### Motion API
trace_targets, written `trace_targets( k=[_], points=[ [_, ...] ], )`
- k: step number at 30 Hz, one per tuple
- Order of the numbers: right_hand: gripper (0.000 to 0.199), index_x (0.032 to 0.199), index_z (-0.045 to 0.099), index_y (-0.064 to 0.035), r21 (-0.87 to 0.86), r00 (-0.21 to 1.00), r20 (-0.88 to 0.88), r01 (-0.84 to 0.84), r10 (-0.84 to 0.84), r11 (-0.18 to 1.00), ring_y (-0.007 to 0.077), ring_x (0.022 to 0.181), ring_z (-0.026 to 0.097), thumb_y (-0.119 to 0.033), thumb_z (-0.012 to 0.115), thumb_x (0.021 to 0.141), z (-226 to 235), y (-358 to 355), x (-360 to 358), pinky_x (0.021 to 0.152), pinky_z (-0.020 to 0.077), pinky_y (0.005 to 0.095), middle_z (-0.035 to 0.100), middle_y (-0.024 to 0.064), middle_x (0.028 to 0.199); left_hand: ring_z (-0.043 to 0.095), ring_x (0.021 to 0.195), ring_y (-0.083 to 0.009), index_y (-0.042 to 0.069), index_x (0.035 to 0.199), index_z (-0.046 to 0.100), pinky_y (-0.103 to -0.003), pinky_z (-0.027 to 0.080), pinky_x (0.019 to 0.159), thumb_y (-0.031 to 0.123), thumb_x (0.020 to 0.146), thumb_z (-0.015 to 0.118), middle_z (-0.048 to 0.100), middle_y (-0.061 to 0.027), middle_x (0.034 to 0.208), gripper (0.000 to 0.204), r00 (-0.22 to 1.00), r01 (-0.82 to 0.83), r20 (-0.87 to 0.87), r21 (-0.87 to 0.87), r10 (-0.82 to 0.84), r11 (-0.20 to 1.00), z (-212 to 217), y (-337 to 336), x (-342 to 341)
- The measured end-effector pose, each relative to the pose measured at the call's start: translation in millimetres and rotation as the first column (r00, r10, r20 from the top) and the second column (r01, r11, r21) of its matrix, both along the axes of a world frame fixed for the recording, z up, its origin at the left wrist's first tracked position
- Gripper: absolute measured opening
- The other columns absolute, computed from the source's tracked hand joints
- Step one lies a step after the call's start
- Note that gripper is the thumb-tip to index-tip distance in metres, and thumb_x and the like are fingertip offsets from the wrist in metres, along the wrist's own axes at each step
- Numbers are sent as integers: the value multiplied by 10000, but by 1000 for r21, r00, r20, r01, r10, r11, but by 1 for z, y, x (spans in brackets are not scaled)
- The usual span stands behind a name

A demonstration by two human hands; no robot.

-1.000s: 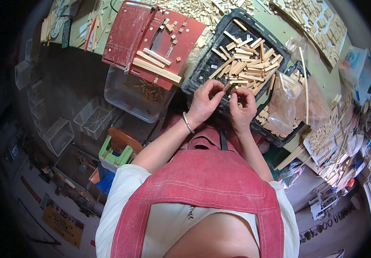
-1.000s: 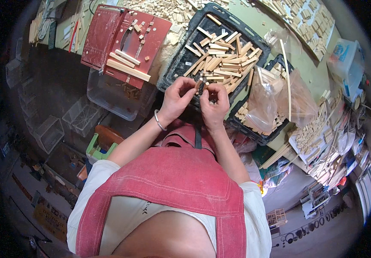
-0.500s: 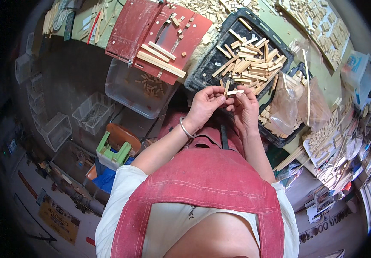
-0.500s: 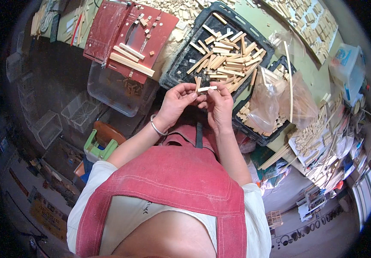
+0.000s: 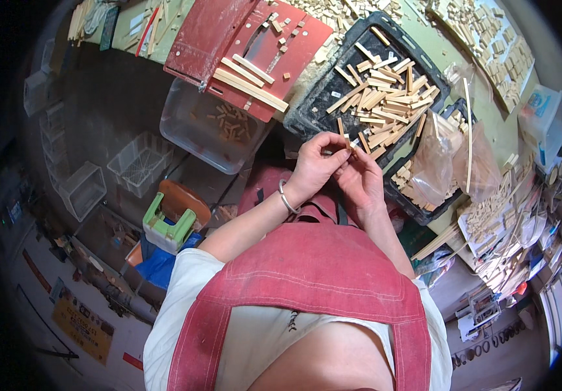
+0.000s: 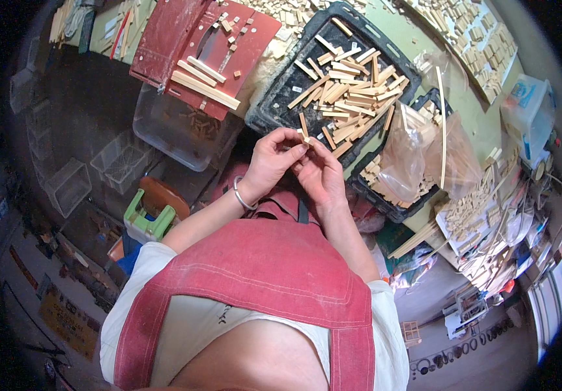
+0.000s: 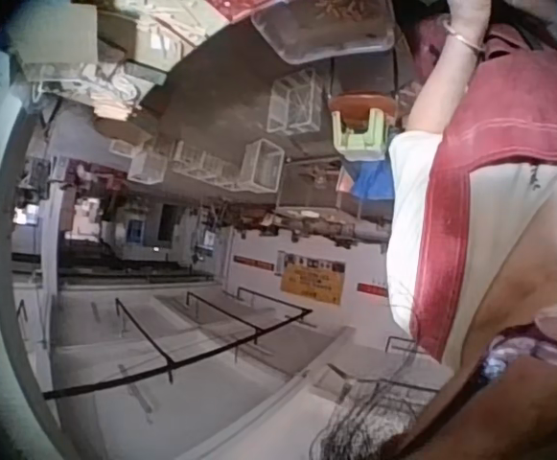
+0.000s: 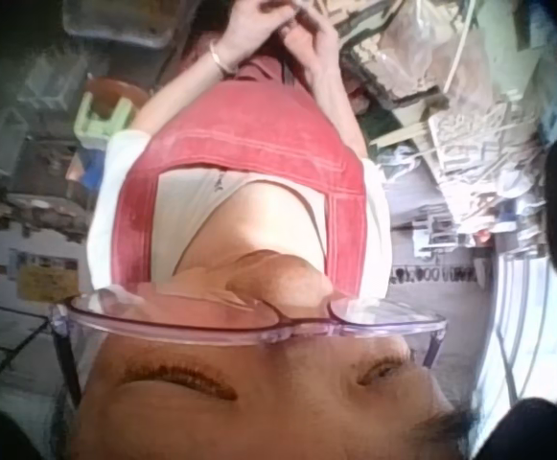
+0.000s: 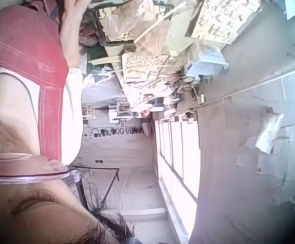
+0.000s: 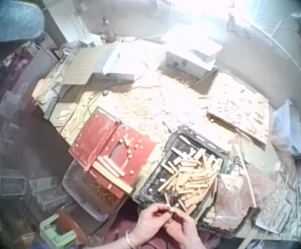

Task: The person repeatedly picks small wooden sticks from a black tray, aligns them in pairs, and places them into a red jig on the workbench. The person continues this repetitive assembly process for the duration of the clip.

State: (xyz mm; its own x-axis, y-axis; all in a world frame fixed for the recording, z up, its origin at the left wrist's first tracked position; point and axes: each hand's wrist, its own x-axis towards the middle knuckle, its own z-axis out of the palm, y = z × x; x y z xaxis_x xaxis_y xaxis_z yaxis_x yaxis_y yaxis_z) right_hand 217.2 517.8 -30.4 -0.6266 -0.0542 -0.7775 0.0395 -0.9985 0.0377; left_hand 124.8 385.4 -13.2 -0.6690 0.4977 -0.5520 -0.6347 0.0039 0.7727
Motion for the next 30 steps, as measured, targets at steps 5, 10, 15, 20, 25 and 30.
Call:
trace_targets(
  k=[5,10,15,20,25,30],
  points=[
    [245,1231,718,-27,-34,1000,-3,18,-18,999,262,1174,678,-164,650,1039,-1,-1,1,1065,534,442,732,120,1248,688,982,-87,22,1150,713,-258,567,895,27,989,769,729,-9,1071,170,985,47,-162,-86,-61,995,1,-1,0],
    [266,1240,711,-7,-40,998,10,55,-54,998,284,1200,674,-172,646,1043,1,-6,-2,1079,530,454,726,140,1285,672,932,-92,20,1056,732,-262,540,797,20,933,785,708,-17,1011,134,974,26,-218,-165,-62,986,10,2,-2],
    [281,1247,701,-1,58,1000,32,-2,1,998,254,1129,693,-195,680,1045,20,-10,-14,1015,559,419,738,131,1225,664,863,-76,13,1039,728,-255,539,752,30,941,784,711,-16,969,114,968,24,-238,-206,-74,978,9,2,-2],
    [170,1108,697,-42,415,959,147,-282,242,865,87,752,657,-165,767,1013,19,-5,-11,668,548,243,718,2,916,642,789,-53,-2,1041,735,-230,539,705,62,984,760,717,-2,928,89,977,-26,209,-91,45,996,8,0,-4],
    [129,981,701,-57,692,809,302,-550,503,468,48,673,577,-152,789,977,-11,10,3,594,449,229,663,-50,813,605,746,-41,-11,1169,763,-205,511,673,104,1041,709,737,2,946,180,965,107,256,-162,-63,981,-4,-13,6],
    [206,894,664,-14,738,627,675,-576,388,-352,247,705,650,-177,789,878,-19,-2,-21,636,512,401,637,105,784,631,751,-54,-43,1242,752,-234,530,653,99,1055,663,754,-21,977,250,974,184,184,-296,-133,937,-11,-18,11]
  ],
)
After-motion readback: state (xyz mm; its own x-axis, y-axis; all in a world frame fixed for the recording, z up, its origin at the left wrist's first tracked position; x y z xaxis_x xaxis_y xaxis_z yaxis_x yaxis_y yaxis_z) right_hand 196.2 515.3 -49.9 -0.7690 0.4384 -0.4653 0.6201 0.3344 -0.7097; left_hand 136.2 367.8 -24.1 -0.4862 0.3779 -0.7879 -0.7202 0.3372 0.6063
